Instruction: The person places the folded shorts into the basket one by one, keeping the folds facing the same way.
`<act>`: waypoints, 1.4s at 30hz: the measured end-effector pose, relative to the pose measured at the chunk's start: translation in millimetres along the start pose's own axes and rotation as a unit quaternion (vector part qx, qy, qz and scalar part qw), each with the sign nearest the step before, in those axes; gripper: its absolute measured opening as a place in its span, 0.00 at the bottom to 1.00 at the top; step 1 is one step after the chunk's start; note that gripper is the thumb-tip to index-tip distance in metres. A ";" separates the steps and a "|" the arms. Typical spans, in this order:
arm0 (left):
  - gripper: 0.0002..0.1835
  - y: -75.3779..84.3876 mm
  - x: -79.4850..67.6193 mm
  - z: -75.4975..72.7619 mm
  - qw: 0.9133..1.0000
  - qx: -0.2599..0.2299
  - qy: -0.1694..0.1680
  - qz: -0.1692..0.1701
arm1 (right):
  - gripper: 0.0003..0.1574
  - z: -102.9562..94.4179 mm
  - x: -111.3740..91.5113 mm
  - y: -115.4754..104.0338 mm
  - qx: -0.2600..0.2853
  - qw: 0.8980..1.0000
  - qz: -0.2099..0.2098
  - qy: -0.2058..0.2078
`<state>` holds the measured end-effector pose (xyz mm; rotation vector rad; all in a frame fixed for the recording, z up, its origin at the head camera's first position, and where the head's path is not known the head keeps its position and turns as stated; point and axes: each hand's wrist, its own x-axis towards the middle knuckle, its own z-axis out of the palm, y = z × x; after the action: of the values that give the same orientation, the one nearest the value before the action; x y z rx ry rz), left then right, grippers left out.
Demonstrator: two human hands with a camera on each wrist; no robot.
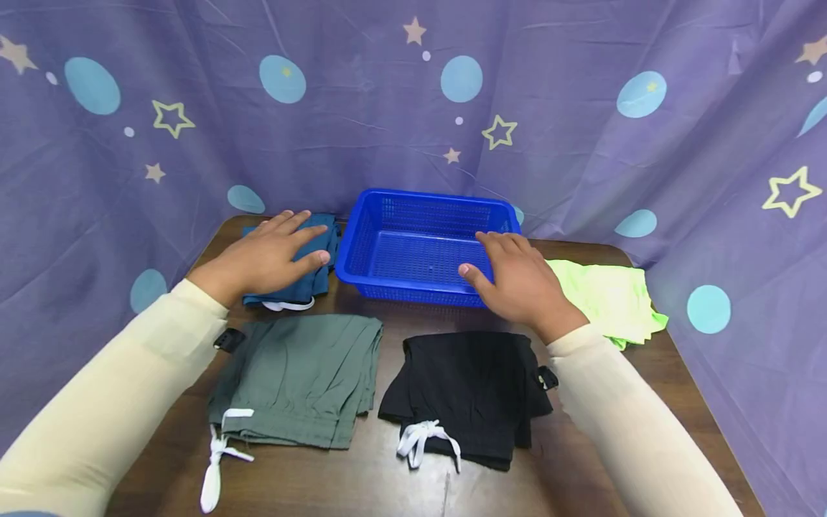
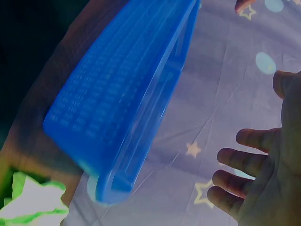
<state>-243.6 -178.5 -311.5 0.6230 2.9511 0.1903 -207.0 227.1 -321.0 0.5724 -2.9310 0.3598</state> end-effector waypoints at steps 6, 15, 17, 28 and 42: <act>0.47 -12.2 -5.1 0.8 1.000 -0.009 -0.004 -0.011 | 0.47 9.4 9.0 -20.2 0.014 0.999 -0.028 0.005; 0.48 -34.0 -13.0 5.1 0.999 -0.019 0.000 -0.034 | 0.43 27.9 23.3 -56.9 0.025 0.997 -0.071 0.014; 0.48 -38.9 -13.9 6.9 0.999 -0.025 -0.001 -0.040 | 0.43 33.1 26.4 -65.5 0.029 0.996 -0.080 0.014; 0.48 -69.7 -15.9 19.3 0.996 -0.048 0.003 -0.078 | 0.38 61.7 44.9 -122.2 0.078 0.986 -0.148 0.022; 0.40 -98.0 -14.0 38.2 0.991 -0.047 0.014 -0.125 | 0.38 98.2 66.4 -183.1 0.104 0.972 -0.212 -0.022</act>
<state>-264.0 -269.4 -362.2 0.2374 2.9903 0.3137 -205.8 13.7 -366.1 1.2185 -2.7225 0.6057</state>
